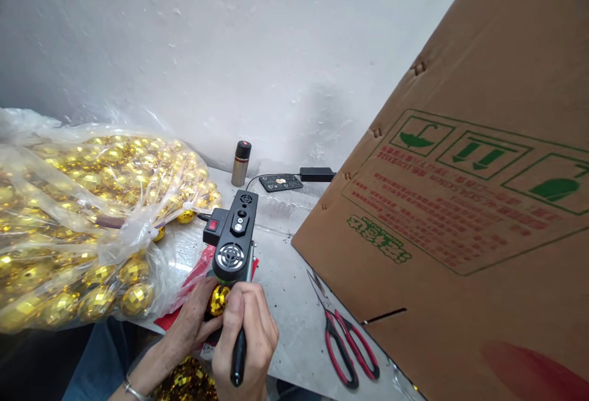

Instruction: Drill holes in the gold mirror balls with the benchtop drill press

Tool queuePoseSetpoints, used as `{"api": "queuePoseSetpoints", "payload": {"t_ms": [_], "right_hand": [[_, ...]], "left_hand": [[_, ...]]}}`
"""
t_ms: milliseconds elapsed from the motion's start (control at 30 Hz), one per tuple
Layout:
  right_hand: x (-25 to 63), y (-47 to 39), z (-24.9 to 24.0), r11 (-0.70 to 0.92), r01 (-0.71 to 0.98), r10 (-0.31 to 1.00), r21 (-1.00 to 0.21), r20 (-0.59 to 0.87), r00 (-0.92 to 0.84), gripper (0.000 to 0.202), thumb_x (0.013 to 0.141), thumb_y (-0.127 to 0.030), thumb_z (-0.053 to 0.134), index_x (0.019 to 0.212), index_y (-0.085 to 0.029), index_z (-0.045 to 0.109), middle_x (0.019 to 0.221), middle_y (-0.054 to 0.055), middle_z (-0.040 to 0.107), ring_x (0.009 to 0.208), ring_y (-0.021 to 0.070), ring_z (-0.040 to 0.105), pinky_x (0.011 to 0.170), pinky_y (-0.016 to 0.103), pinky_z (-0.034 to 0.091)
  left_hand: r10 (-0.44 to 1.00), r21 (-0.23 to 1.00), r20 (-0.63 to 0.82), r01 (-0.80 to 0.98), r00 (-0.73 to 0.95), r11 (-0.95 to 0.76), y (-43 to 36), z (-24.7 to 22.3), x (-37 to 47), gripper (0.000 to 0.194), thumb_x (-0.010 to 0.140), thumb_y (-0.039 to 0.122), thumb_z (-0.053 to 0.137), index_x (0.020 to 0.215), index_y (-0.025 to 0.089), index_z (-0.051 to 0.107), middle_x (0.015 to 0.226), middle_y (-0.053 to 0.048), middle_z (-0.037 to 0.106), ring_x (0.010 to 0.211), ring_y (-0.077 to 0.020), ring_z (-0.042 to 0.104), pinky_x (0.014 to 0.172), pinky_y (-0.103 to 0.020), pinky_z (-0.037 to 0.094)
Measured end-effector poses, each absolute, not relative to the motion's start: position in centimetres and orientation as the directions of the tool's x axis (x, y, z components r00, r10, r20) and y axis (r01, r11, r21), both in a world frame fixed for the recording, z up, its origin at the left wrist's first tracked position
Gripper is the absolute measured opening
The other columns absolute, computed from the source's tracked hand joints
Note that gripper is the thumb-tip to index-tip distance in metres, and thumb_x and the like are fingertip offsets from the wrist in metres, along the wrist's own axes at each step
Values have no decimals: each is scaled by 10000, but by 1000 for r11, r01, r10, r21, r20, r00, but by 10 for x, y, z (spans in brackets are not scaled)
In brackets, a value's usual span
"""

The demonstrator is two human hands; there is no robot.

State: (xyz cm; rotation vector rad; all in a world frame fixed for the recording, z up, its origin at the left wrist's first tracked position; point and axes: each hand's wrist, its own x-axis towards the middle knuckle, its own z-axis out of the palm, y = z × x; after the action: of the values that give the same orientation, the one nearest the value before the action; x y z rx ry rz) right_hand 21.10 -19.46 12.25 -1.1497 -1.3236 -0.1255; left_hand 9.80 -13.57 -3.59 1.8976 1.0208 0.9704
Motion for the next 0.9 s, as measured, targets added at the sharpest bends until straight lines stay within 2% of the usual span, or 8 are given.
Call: {"api": "queuePoseSetpoints", "payload": {"t_ms": [200,333,467,600,700,900], "right_hand": [[212,-195,123,495,647,519,-580,795,316,294,1034,-44,427,815,-218,520,735,-40,505,658,76,547,612,187,462],[209,-197,121,477,630,538,-613,771,341,286,1050,-71,446,825,-218,546,745,-33,518,673,84,551,620,206,445],[206,-200,115,433,605,552,-668,728,408,285,1057,-83,449,830,-214,562,752,-26,520,661,93,538,625,229,435],[210,-199,99,477,654,524,-587,787,325,279,1033,-53,442,826,-213,539,767,-20,544,663,91,562,609,222,446],[212,-197,82,505,697,454,-509,843,287,276,1025,-64,439,811,-211,532,764,-13,561,670,97,588,608,223,464],[207,-191,65,502,698,363,-511,857,366,293,1028,-91,446,780,-214,540,734,-16,558,645,107,583,601,244,461]], "left_hand": [[870,848,213,357,445,-391,-131,-30,95,458,829,263,749,1268,193,637,1197,-141,733,1091,-334,705,948,-493,592],[889,795,221,454,401,-402,-125,-29,101,395,791,340,790,1143,199,679,1071,-112,746,1038,-350,692,933,-515,567],[885,773,213,482,415,-412,-123,-32,103,407,763,372,816,1108,204,683,1073,-112,737,1037,-354,673,945,-520,544],[890,780,179,491,420,-388,-123,-34,103,399,773,361,805,1107,193,667,1070,-116,726,1038,-352,653,947,-518,527],[897,780,175,499,406,-378,-124,-37,104,395,749,321,805,1093,196,659,1067,-112,716,1033,-349,642,943,-508,520],[899,767,191,512,393,-387,-125,-43,107,373,738,291,783,1077,220,646,1049,-82,703,1005,-329,633,926,-477,513]]}}
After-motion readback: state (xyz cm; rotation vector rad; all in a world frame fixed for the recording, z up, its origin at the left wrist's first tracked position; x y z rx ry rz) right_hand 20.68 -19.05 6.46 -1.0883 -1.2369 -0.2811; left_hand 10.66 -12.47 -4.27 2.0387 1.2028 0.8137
